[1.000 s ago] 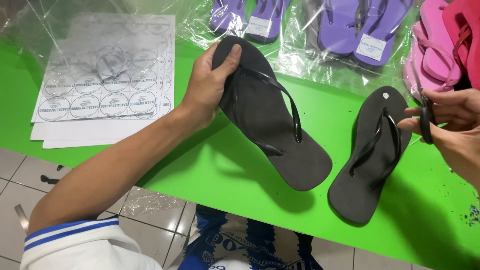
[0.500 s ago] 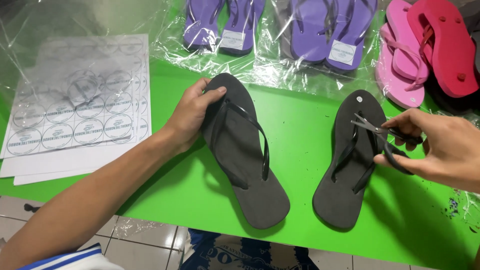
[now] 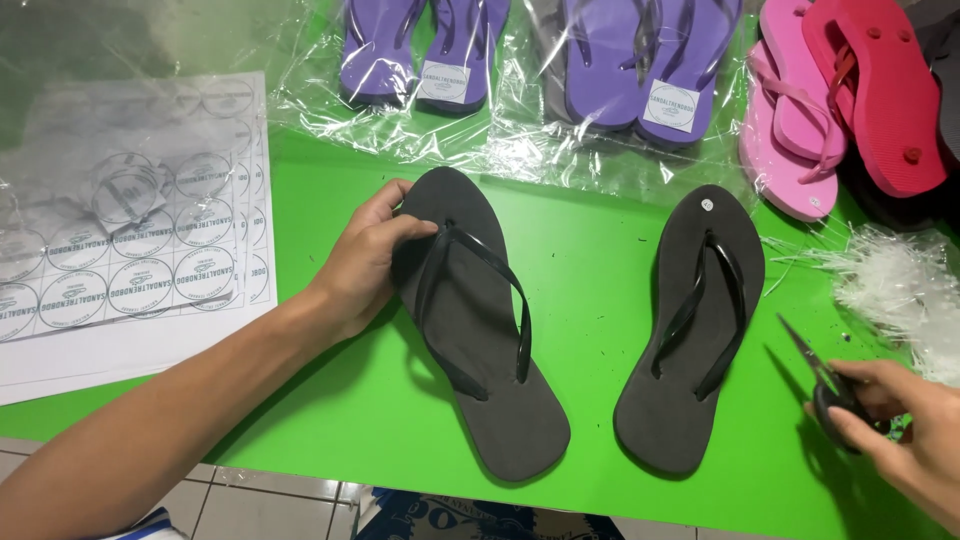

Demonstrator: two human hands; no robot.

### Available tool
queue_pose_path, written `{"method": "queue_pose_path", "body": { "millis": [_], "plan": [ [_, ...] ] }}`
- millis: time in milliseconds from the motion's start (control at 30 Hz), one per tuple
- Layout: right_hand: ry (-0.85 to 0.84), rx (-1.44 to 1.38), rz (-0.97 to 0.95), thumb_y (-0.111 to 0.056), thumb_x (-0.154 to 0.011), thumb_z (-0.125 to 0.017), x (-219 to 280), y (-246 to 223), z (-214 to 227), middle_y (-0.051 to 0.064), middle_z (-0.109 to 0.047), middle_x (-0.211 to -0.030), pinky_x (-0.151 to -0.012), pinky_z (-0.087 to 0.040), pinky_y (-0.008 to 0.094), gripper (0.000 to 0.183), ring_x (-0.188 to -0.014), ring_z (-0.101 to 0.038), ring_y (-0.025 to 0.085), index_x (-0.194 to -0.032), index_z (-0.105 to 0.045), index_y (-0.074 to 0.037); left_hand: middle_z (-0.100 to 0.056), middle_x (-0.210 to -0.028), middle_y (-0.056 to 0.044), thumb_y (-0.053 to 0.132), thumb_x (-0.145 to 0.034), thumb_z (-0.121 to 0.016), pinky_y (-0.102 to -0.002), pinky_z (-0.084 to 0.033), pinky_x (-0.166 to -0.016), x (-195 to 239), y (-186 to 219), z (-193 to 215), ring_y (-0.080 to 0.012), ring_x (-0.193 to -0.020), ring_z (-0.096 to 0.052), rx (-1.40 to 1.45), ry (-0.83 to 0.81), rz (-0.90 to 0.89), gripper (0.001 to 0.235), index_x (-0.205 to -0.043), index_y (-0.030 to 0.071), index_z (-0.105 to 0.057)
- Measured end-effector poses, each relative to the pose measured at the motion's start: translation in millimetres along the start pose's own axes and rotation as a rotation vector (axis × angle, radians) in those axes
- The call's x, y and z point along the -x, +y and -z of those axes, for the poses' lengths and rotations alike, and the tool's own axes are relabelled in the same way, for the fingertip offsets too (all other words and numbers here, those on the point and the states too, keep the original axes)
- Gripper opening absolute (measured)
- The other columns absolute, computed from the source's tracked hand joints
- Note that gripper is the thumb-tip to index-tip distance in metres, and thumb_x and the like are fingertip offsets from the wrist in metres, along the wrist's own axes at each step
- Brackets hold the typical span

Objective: The person trims the excess material from the straps of a black sandal using shears and then places a pair of black sandals into a clear plastic bag.

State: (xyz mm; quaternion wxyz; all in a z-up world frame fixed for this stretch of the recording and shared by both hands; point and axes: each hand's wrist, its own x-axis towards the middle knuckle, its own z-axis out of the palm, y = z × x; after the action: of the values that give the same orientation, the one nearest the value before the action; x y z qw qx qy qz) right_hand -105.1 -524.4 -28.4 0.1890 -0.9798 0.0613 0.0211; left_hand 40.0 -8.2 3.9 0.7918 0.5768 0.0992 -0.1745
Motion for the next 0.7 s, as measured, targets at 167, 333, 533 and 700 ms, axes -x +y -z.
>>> {"method": "queue_pose_path", "body": {
  "millis": [167,333,533,700],
  "plan": [
    [-0.009,0.497,0.066,-0.032,-0.084,-0.073,1,32,-19,0.005,-0.081,-0.113,-0.082,-0.071,0.034,0.058,-0.093,-0.084,0.021,-0.14,-0.066,-0.021,-0.071,-0.109,-0.013,0.011,-0.096,-0.061,-0.033,-0.062,-0.084,2,-8,-3,-0.0208,-0.093,-0.07,0.053,-0.106,-0.084,0.036,-0.132,0.006,-0.056],
    [0.062,0.856,0.159,-0.031,-0.087,-0.068,-13,94,-56,-0.001,-0.081,-0.113,-0.076,-0.065,0.031,0.061,-0.096,-0.082,0.019,-0.148,-0.06,-0.03,-0.074,-0.101,-0.015,0.02,-0.097,-0.063,-0.034,-0.064,-0.077,-1,-14,0,-0.0225,-0.087,-0.073,0.043,-0.082,-0.111,0.028,-0.119,0.005,-0.054],
    [-0.154,1.073,0.048,-0.042,-0.094,-0.063,-35,119,-70,-0.013,-0.081,-0.092,-0.072,-0.06,0.022,0.043,-0.087,-0.082,0.008,-0.137,-0.055,-0.037,-0.073,-0.102,-0.02,0.005,-0.096,-0.059,-0.037,-0.065,-0.072,0,-19,0,-0.0276,-0.085,-0.073,0.131,-0.174,-0.051,0.026,-0.121,-0.003,-0.057],
    [0.177,0.122,0.403,-0.02,-0.099,-0.065,-35,-55,-8,0.012,-0.072,-0.071,-0.059,-0.046,0.035,0.021,-0.052,-0.061,0.022,-0.106,-0.075,-0.003,-0.065,-0.124,-0.017,0.022,-0.099,-0.056,-0.036,-0.063,-0.098,4,-22,-4,-0.0251,-0.111,-0.067,0.029,-0.303,-0.233,0.045,-0.139,0.0,-0.05]
  ]
}}
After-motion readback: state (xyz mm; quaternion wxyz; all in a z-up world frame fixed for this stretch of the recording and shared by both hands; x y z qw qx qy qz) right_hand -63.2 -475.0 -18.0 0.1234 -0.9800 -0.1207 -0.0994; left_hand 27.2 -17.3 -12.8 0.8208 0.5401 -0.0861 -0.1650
